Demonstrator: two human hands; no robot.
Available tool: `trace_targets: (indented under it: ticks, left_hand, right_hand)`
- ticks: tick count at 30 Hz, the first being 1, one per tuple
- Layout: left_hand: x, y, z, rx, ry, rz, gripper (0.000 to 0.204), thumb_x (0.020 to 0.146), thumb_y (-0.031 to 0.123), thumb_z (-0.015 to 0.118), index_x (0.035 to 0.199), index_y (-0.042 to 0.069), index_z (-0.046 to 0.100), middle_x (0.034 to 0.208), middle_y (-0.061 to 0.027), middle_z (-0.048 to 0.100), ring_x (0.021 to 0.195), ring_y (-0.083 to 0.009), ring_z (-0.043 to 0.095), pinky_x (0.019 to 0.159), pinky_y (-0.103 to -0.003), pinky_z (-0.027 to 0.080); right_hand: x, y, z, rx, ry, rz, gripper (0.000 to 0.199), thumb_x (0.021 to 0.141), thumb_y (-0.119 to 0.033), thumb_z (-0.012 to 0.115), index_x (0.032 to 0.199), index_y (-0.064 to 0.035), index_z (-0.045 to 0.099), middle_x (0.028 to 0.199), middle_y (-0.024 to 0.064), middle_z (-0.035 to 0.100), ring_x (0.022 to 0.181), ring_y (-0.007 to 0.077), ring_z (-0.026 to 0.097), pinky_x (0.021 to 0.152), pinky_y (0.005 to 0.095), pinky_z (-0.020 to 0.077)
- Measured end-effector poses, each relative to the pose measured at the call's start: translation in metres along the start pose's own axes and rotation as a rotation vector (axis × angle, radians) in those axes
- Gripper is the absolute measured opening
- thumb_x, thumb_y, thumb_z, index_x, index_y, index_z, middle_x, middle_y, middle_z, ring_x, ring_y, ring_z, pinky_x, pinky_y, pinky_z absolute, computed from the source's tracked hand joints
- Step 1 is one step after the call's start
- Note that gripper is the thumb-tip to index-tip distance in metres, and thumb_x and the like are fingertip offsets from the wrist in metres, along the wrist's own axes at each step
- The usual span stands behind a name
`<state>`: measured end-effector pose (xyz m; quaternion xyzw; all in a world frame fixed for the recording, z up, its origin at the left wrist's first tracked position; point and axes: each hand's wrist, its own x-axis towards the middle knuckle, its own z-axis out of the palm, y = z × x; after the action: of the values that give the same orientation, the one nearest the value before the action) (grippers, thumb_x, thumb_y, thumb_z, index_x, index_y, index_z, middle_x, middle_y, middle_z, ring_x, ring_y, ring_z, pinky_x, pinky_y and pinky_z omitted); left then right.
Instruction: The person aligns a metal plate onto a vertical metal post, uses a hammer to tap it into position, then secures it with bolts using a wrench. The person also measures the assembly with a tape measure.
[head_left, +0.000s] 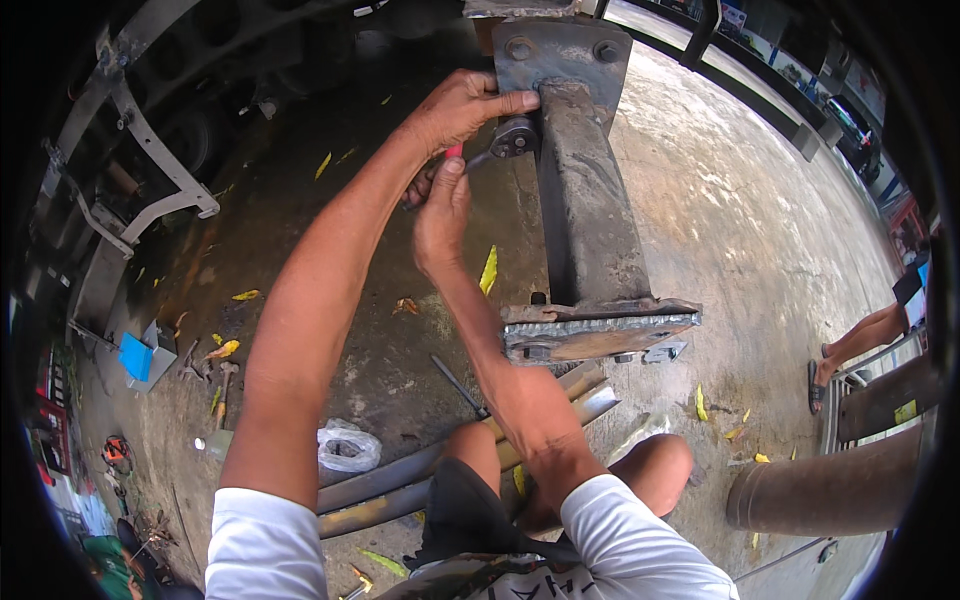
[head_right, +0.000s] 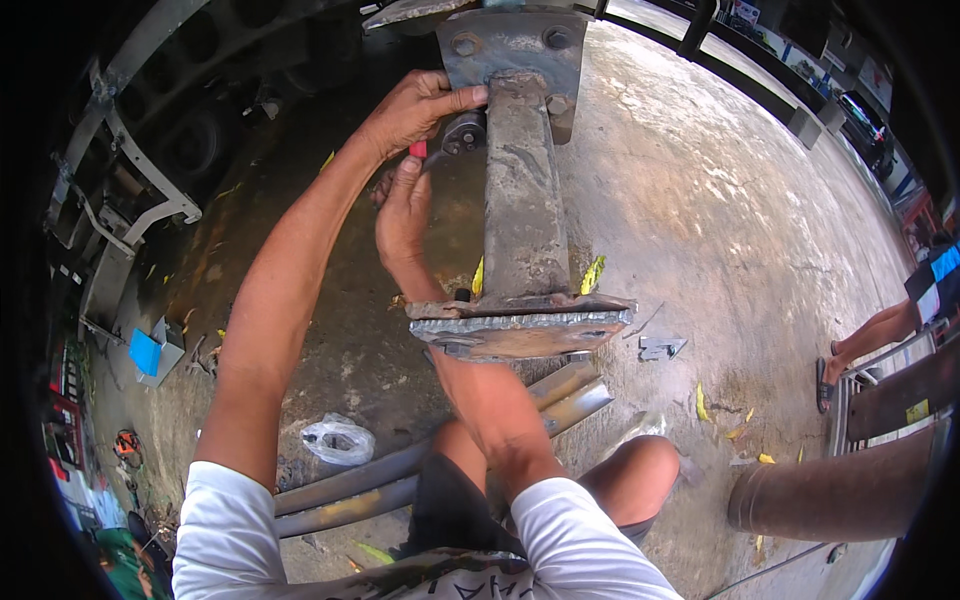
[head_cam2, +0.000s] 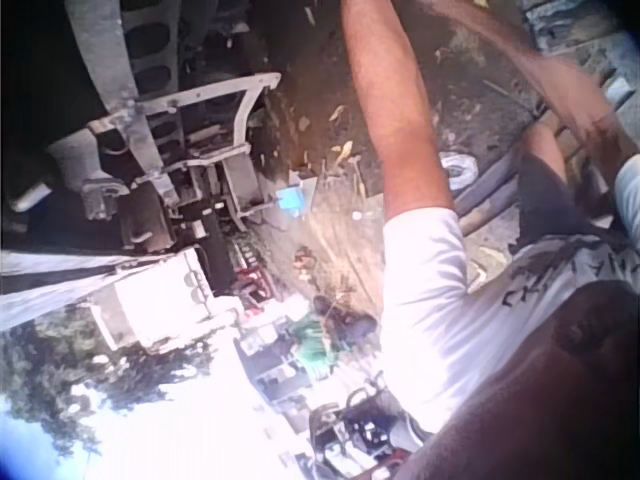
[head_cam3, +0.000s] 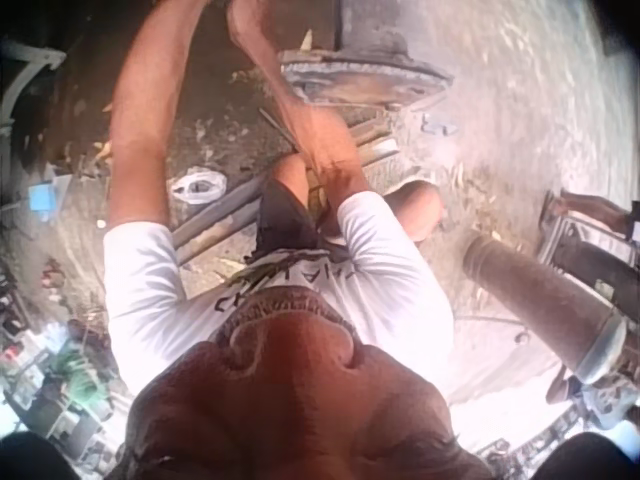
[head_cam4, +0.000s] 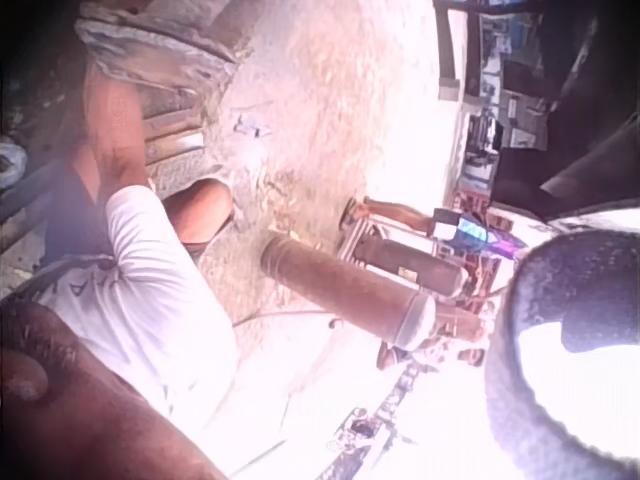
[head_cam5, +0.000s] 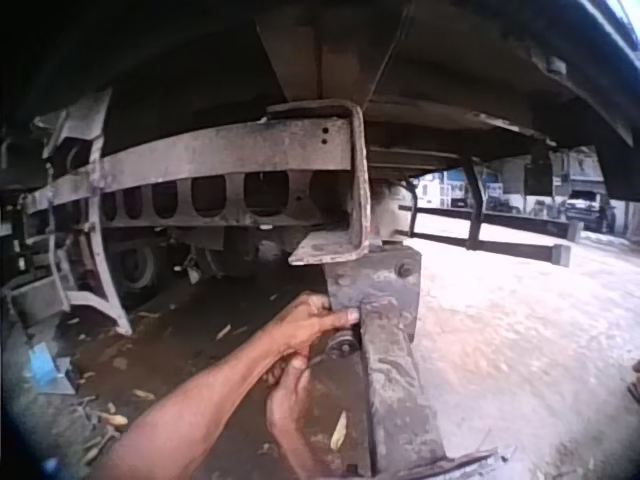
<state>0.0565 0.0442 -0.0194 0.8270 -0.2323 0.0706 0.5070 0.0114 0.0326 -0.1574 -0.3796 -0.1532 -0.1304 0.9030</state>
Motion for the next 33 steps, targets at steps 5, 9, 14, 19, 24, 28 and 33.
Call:
trace_targets:
  ticks: [5, 9, 14, 19, 24, 28, 33]
  left_hand:
    - [-0.005, -0.007, -0.004, -0.092, 0.006, 0.049, 0.042, 0.088, 0.044, 0.078, 0.090, 0.003, 0.071, 0.053, 0.0095, 0.041, 0.042, -0.0012, 0.032, 0.039, -0.024, 0.021]
    - [-0.013, -0.009, -0.016, -0.049, 0.000, -0.049, 0.044, 0.083, 0.042, 0.082, 0.101, 0.002, 0.075, 0.077, -0.0004, 0.064, 0.066, -0.0071, 0.053, 0.063, -0.026, 0.041]
    - [0.004, -0.021, 0.007, -0.100, -0.002, 0.168, 0.043, 0.083, 0.040, 0.082, 0.104, 0.003, 0.075, 0.078, 0.0001, 0.066, 0.069, -0.0070, 0.055, 0.065, -0.028, 0.044]
    - [-0.006, 0.003, -0.002, 0.105, -0.025, 0.081, 0.047, 0.085, 0.048, 0.079, 0.099, 0.003, 0.075, 0.062, 0.0054, 0.057, 0.053, -0.0049, 0.040, 0.051, -0.028, 0.033]
    - [0.004, -0.017, -0.017, 0.195, -0.043, 0.104, 0.054, 0.082, 0.052, 0.080, 0.107, 0.003, 0.074, 0.075, -0.0012, 0.065, 0.067, -0.0105, 0.055, 0.062, -0.031, 0.045]
    - [0.001, -0.011, -0.019, 0.008, -0.116, 0.049, 0.045, 0.089, 0.049, 0.074, 0.089, 0.004, 0.068, 0.060, 0.0057, 0.045, 0.051, -0.0052, 0.038, 0.049, -0.026, 0.033]
    - [-0.009, -0.008, -0.032, -0.247, -0.210, -0.013, 0.042, 0.094, 0.047, 0.068, 0.092, 0.005, 0.063, 0.059, 0.0078, 0.037, 0.045, -0.0024, 0.031, 0.042, -0.021, 0.026]
  right_hand:
    - [0.004, -0.029, -0.084, -0.780, -0.149, -0.026, 0.041, 0.107, -0.045, 0.043, 0.105, -0.0053, 0.053, 0.087, 0.0064, 0.055, 0.079, 0.0167, 0.053, 0.074, 0.0349, 0.0464]
    - [0.007, -0.081, -0.107, -1.222, -0.020, -0.221, 0.042, 0.106, -0.040, 0.048, 0.125, -0.0035, 0.056, 0.098, 0.0117, 0.062, 0.088, 0.0237, 0.060, 0.081, 0.0400, 0.0486]
    - [-0.039, 0.042, -0.019, 0.057, -0.147, 0.297, 0.049, 0.108, -0.049, 0.039, 0.108, -0.0017, 0.052, 0.084, 0.0016, 0.057, 0.074, 0.0127, 0.054, 0.070, 0.0304, 0.0481]
    - [-0.082, 0.048, 0.006, -0.258, -0.110, 0.224, 0.042, 0.109, -0.043, 0.039, 0.091, -0.0057, 0.049, 0.070, 0.0020, 0.050, 0.061, 0.0118, 0.049, 0.055, 0.0318, 0.0431]
    - [-0.080, -0.010, -0.067, -0.804, -0.109, 0.195, 0.034, 0.109, -0.038, 0.042, 0.095, -0.0069, 0.047, 0.066, -0.0003, 0.044, 0.060, 0.0091, 0.046, 0.051, 0.0290, 0.0374]
    - [-0.056, -0.049, -0.096, -0.891, -0.088, -0.157, 0.031, 0.109, -0.032, 0.043, 0.095, -0.0047, 0.048, 0.066, 0.0007, 0.044, 0.060, 0.0114, 0.044, 0.053, 0.0308, 0.0376]
    - [-0.012, -0.053, -0.102, -1.061, -0.060, -0.463, 0.033, 0.109, -0.029, 0.042, 0.090, -0.0032, 0.049, 0.067, 0.0005, 0.045, 0.060, 0.0123, 0.042, 0.056, 0.0305, 0.0370]
